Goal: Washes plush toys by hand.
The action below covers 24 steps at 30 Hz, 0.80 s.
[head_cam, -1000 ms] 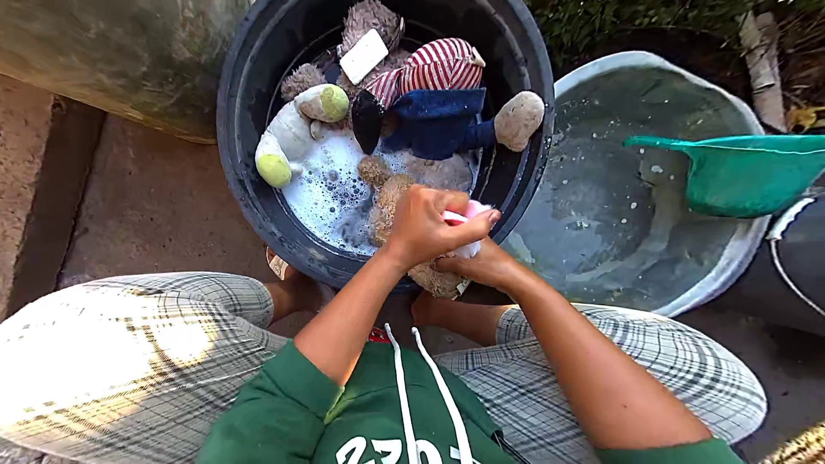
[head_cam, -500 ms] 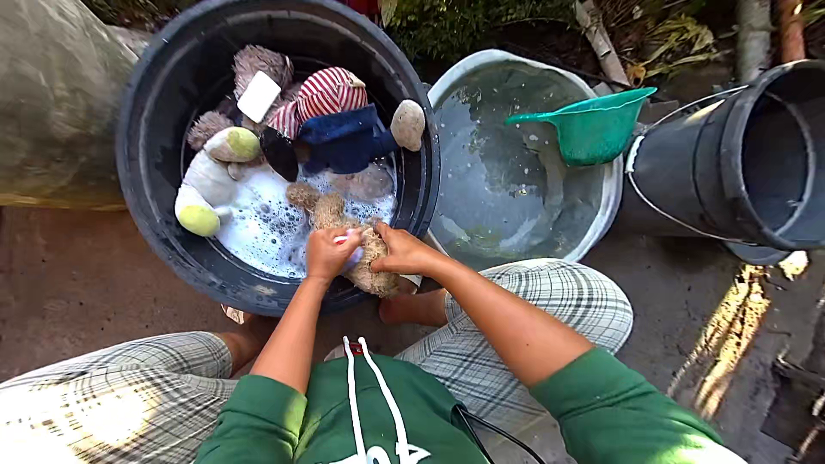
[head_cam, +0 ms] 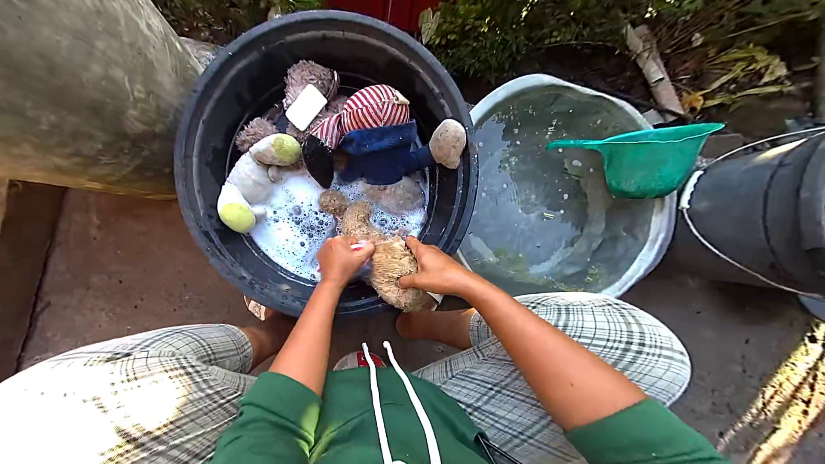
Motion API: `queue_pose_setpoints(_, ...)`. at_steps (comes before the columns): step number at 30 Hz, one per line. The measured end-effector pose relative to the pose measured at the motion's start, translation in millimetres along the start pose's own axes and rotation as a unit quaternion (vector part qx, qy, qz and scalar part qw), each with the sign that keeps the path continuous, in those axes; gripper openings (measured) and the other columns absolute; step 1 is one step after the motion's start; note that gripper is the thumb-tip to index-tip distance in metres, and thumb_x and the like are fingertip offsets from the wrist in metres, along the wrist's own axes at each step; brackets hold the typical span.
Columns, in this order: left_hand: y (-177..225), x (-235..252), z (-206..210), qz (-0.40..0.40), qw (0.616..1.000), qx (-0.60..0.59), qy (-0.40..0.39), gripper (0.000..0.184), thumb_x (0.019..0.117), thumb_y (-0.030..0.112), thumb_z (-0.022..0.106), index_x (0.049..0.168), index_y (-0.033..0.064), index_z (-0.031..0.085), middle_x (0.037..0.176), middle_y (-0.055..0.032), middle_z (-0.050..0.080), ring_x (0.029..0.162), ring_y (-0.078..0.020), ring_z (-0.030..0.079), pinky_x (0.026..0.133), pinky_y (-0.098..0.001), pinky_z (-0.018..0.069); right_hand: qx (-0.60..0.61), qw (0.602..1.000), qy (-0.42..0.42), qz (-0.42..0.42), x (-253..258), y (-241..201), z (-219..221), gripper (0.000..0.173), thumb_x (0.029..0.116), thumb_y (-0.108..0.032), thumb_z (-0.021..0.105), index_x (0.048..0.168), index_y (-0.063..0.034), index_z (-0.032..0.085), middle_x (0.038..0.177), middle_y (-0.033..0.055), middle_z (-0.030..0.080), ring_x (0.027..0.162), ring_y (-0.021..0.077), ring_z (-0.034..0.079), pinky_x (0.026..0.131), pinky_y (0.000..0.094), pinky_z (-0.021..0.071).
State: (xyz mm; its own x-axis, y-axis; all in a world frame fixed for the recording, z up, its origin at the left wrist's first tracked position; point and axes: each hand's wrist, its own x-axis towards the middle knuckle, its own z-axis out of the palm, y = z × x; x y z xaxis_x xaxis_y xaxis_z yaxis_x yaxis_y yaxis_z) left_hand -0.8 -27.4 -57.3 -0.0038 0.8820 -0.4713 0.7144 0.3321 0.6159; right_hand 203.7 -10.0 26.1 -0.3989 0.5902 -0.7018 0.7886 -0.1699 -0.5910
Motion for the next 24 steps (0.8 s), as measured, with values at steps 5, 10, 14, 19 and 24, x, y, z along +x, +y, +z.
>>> queue_pose_setpoints(5,68,-17,-14,0.288,0.909,-0.279,0.115,0.042,0.0915,0.029,0.065,0.056,0.0106,0.051,0.052,0.0046,0.052,0.048,-0.0025,0.05,0.047,-0.0257,0.0423,0.034,0.998,0.031,-0.032,-10,2,3,0.068,0.0819,-0.009,0.082,0.139,0.0047,0.048,0.112,0.0244,0.067,0.104,0.0358,0.067,0.093,0.0557,0.0518)
queue_pose_setpoints(10,-5,4,7,0.01,0.999,-0.021,-0.038,0.05,0.097,0.048,0.061,0.085,0.0015,0.074,0.089,-0.0223,0.072,0.093,-0.043,0.069,0.082,-0.0693,0.0503,0.016,1.0,-0.006,0.009,2,2,2,0.061,0.0861,-0.017,0.079,0.135,0.0011,0.047,0.11,0.024,0.065,0.104,0.036,0.066,0.09,0.0563,0.0518)
queue_pose_setpoints(14,35,-6,-13,0.159,0.973,-0.138,0.099,0.049,0.0925,0.039,0.065,0.058,0.0058,0.053,0.056,-0.0064,0.054,0.055,-0.021,0.056,0.055,-0.045,0.0456,0.045,0.999,0.012,-0.001,-4,7,0,0.074,0.0825,-0.015,0.082,0.143,0.0018,0.043,0.118,0.0245,0.065,0.11,0.0353,0.065,0.096,0.0553,0.0507)
queue_pose_setpoints(19,28,-16,6,0.145,0.981,-0.128,0.008,0.041,0.0934,0.037,0.067,0.075,0.0006,0.07,0.07,-0.0159,0.067,0.07,-0.0314,0.068,0.068,-0.0568,0.0541,0.047,0.999,0.007,0.01,-1,11,4,0.059,0.0841,-0.015,0.079,0.134,-0.0014,0.05,0.108,0.0209,0.066,0.1,0.0329,0.067,0.088,0.0551,0.0527)
queue_pose_setpoints(24,14,-1,-8,0.038,0.997,-0.061,0.031,0.05,0.0944,0.045,0.066,0.076,-0.001,0.07,0.077,-0.0213,0.069,0.081,-0.04,0.069,0.074,-0.0643,0.0521,0.053,0.998,-0.016,0.018,1,5,-3,0.067,0.0864,-0.015,0.078,0.142,-0.0001,0.045,0.119,0.0232,0.064,0.111,0.0327,0.065,0.097,0.0537,0.0502)
